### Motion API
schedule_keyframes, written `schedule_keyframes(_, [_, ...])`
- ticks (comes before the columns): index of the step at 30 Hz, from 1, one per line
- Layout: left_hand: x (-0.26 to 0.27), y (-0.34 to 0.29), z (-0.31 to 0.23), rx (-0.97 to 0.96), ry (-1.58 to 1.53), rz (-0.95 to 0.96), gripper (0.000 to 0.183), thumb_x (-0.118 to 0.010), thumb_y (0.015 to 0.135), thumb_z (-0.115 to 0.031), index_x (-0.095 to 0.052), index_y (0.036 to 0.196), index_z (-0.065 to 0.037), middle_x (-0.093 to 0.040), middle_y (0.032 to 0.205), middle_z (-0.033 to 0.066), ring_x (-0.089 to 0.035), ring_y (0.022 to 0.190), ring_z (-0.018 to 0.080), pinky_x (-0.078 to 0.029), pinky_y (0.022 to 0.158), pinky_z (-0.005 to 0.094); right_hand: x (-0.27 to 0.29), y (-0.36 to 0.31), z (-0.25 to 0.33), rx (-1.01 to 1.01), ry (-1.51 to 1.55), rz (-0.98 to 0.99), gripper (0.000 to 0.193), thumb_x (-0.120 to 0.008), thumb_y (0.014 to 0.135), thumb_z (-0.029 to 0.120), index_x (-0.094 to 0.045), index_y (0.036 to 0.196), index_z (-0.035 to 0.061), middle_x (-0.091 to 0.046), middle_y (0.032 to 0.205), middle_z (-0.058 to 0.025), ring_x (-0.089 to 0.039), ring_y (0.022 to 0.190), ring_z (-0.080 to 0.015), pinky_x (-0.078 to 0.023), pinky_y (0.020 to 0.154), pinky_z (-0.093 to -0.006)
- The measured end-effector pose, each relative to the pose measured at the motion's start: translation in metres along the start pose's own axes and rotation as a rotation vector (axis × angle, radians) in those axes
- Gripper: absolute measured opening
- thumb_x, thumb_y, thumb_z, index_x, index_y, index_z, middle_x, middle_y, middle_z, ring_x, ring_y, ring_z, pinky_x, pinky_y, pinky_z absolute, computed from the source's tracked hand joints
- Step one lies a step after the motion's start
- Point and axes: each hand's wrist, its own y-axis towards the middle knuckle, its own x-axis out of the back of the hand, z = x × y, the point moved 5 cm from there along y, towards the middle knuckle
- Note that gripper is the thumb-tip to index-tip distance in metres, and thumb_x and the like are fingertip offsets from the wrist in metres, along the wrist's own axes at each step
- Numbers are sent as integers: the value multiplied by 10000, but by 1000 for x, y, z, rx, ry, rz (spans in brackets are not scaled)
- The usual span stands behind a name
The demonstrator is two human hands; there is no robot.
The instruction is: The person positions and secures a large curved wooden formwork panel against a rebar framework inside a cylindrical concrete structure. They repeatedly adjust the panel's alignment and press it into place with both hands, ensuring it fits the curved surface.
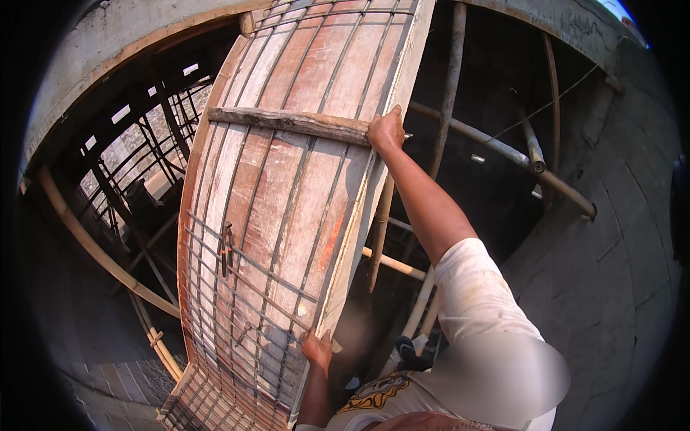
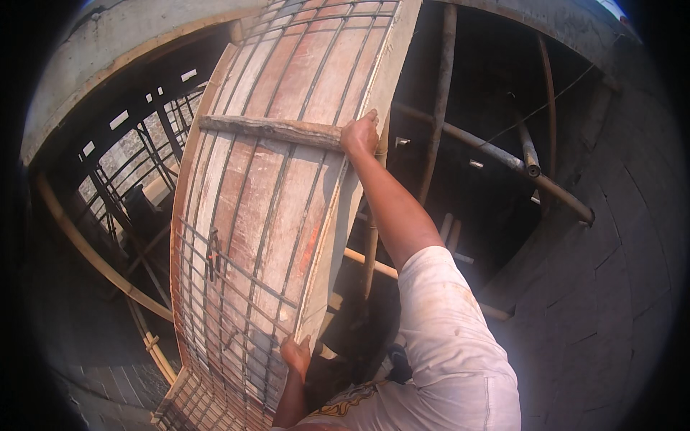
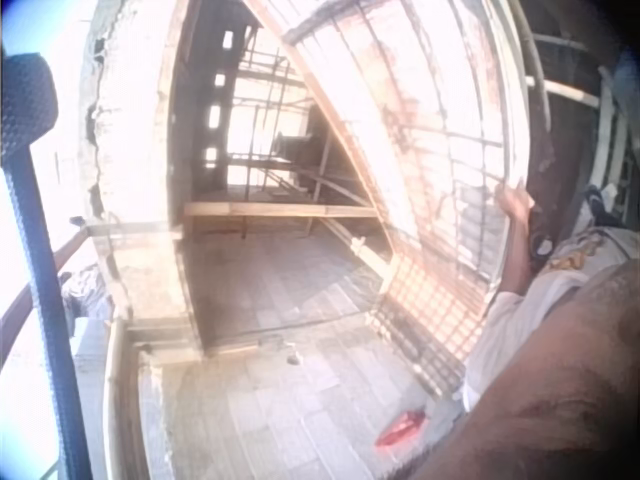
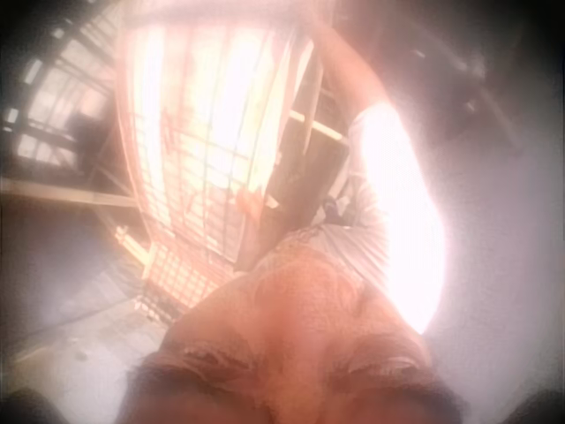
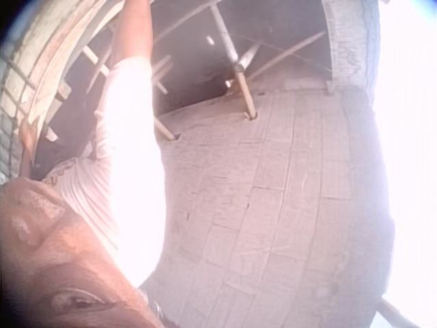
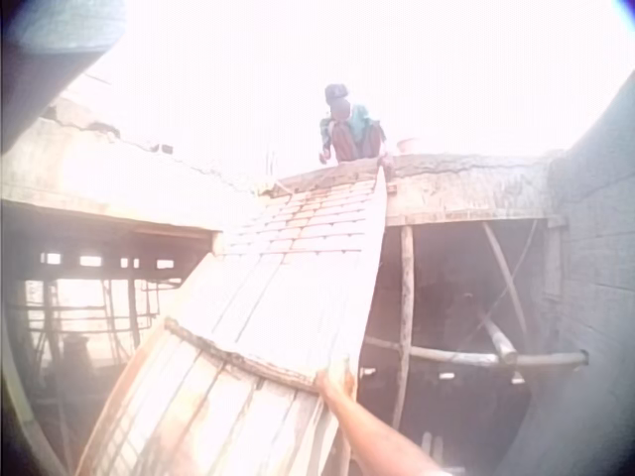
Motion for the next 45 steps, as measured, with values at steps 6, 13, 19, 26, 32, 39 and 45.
schedule_keyframes(6, [-5,-1,6,-4,-17,10,416,-788,752,-265,-681,976,69,-634,935,283,-605,909,457,-494,794,491,0,-1,-1,-3,-13,7,686,-604,913,255,-295,1460,-21,-554,1313,-269,-580,1172,-418,-459,1006,-464])
schedule_keyframes(13, [-5,-1,4,2,9,4,425,-787,755,-267,-668,987,69,-626,927,286,-600,917,461,-488,799,494,0,0,-3,7,-3,-9,684,-599,912,257,-295,1461,-15,-555,1318,-258,-585,1169,-402,-462,998,-457])
schedule_keyframes(19, [0,-3,-12,3,-17,-19,383,-780,768,-244,-643,985,39,-601,917,267,-591,898,463,-478,777,502,1,4,-2,8,-4,-10,662,-573,914,234,-294,1465,-7,-609,1216,-276,-618,1107,-411,-473,974,-467])
schedule_keyframes(26, [-5,-17,-17,11,-36,-58,318,-784,763,-203,-626,952,-1,-581,951,245,-583,903,449,-473,780,514,38,-8,19,78,76,-5,631,-537,885,156,-320,1451,-18,-611,1198,-298,-603,1127,-425,-460,991,-470])
schedule_keyframes(32, [19,-37,-77,56,30,7,360,-747,776,-163,-638,1099,-44,-596,1103,249,-588,1015,454,-491,852,501,73,16,16,189,179,73,507,-571,868,159,-458,1323,-34,-633,1154,-297,-612,1112,-430,-468,990,-459])
schedule_keyframes(39, [71,-46,-115,-5,71,326,616,-699,758,-157,-561,1354,-78,-588,1214,215,-569,1084,416,-459,949,455,127,15,65,349,440,216,529,-629,875,293,-557,1268,-53,-652,1143,-240,-648,1048,-329,-515,881,-411])
schedule_keyframes(45, [160,-27,-159,-126,120,39,748,-711,708,-27,-447,1404,41,-504,1203,232,-483,1157,414,-432,962,451,120,-37,58,376,771,480,807,-529,943,581,-415,1426,-55,-524,1353,-246,-579,1168,-349,-543,846,-410])
